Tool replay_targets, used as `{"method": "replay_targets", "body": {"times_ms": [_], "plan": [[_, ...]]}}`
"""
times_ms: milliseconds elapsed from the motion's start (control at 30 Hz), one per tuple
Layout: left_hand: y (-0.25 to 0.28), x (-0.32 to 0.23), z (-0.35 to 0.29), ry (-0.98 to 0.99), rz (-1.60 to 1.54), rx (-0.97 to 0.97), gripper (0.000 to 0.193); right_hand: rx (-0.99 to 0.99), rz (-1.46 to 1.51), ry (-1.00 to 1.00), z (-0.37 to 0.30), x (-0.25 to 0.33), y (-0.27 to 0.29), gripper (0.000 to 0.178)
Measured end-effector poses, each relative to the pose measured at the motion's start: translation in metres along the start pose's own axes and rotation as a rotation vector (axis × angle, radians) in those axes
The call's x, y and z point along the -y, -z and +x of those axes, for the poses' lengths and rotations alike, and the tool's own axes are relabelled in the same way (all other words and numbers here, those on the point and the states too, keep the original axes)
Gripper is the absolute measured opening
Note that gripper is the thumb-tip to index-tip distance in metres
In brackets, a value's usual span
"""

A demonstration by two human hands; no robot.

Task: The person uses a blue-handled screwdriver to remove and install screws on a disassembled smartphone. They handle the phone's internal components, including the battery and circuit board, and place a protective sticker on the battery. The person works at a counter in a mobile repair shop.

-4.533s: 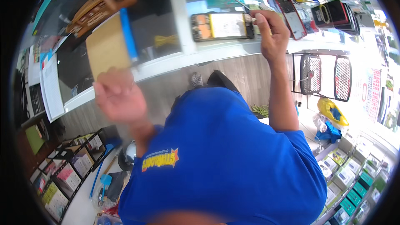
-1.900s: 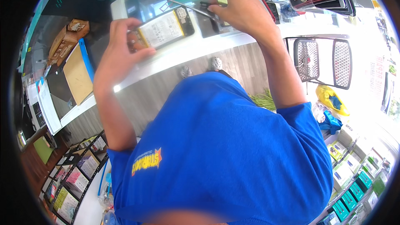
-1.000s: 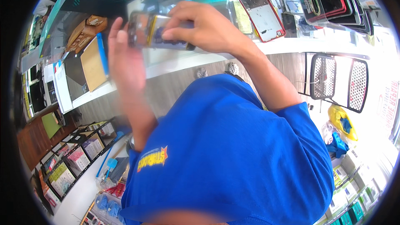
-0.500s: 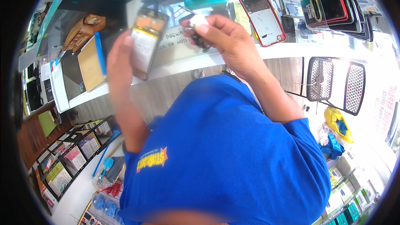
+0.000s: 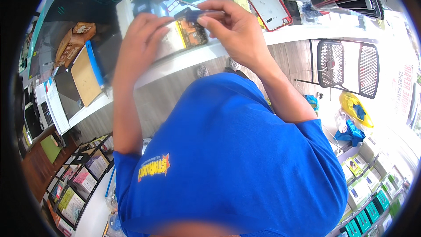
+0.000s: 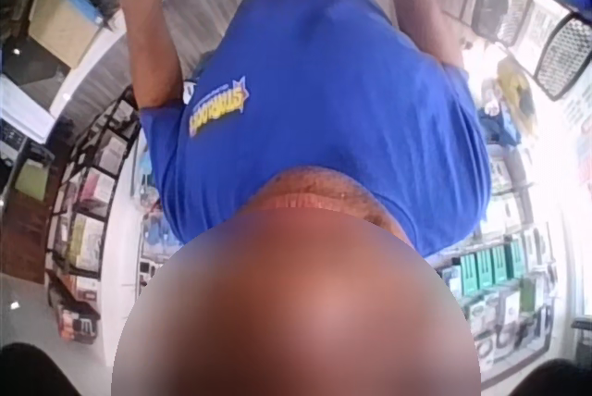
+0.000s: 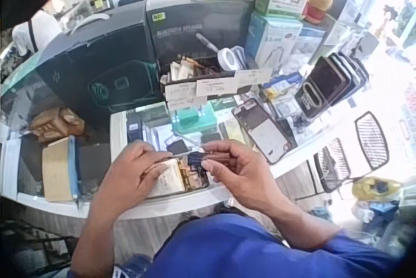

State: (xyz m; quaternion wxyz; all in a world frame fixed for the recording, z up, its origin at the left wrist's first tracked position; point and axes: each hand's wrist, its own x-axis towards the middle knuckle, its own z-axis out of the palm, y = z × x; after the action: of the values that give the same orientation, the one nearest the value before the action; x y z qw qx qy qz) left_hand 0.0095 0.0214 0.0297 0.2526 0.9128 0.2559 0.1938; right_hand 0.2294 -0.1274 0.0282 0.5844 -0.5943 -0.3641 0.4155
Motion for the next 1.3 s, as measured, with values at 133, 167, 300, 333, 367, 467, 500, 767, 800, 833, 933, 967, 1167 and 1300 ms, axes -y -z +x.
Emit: {"method": "replay_targets", "body": {"times_ms": [133, 167, 300, 333, 367, 467, 500, 767, 800, 833, 933, 967, 1167, 1300], "plan": [[-0.004, 0.005, -0.01, -0.068, 0.153, -0.04, 0.023, -0.075, -0.159, 0.208, -0.001, -0.009, -0.008, 0.025], [-0.004, 0.005, -0.013, -0.052, 0.132, -0.065, 0.024, -0.085, -0.29, 0.297, -0.001, -0.01, -0.007, 0.026], [-0.009, -0.003, -0.024, 0.003, 0.007, -0.157, 0.029, -0.044, -0.701, 0.628, -0.007, -0.012, -0.003, 0.037], [-0.011, -0.006, -0.025, 0.01, -0.031, -0.174, 0.031, -0.027, -0.704, 0.613, -0.009, -0.014, -0.005, 0.039], [-0.014, -0.009, -0.026, 0.0, -0.053, -0.18, 0.034, -0.011, -0.707, 0.599, -0.011, -0.015, -0.007, 0.042], [-0.023, -0.017, -0.023, -0.043, -0.058, -0.187, 0.044, 0.028, -0.718, 0.547, -0.018, -0.017, -0.013, 0.043], [-0.026, -0.019, -0.021, -0.066, -0.021, -0.182, 0.047, 0.04, -0.723, 0.528, -0.02, -0.017, -0.014, 0.042], [-0.033, -0.024, -0.015, -0.063, 0.091, -0.144, 0.058, 0.079, -0.784, 0.538, -0.029, -0.018, -0.01, 0.04], [-0.033, -0.023, -0.013, -0.067, 0.094, -0.141, 0.057, 0.079, -0.774, 0.526, -0.029, -0.019, -0.01, 0.04], [-0.034, -0.023, -0.012, -0.07, 0.096, -0.137, 0.057, 0.079, -0.773, 0.534, -0.03, -0.02, -0.01, 0.039], [-0.034, -0.022, -0.009, -0.096, 0.084, -0.121, 0.053, 0.081, -0.764, 0.541, -0.032, -0.021, -0.008, 0.038], [-0.035, -0.022, -0.008, -0.097, 0.094, -0.111, 0.052, 0.082, -0.759, 0.535, -0.033, -0.021, -0.008, 0.037], [-0.035, -0.023, -0.006, -0.106, 0.114, -0.102, 0.052, 0.073, -0.755, 0.542, -0.031, -0.02, -0.004, 0.036], [-0.033, -0.029, -0.011, -0.07, 0.142, -0.096, 0.059, 0.047, -0.797, 0.549, -0.028, -0.018, 0.002, 0.034]]}}
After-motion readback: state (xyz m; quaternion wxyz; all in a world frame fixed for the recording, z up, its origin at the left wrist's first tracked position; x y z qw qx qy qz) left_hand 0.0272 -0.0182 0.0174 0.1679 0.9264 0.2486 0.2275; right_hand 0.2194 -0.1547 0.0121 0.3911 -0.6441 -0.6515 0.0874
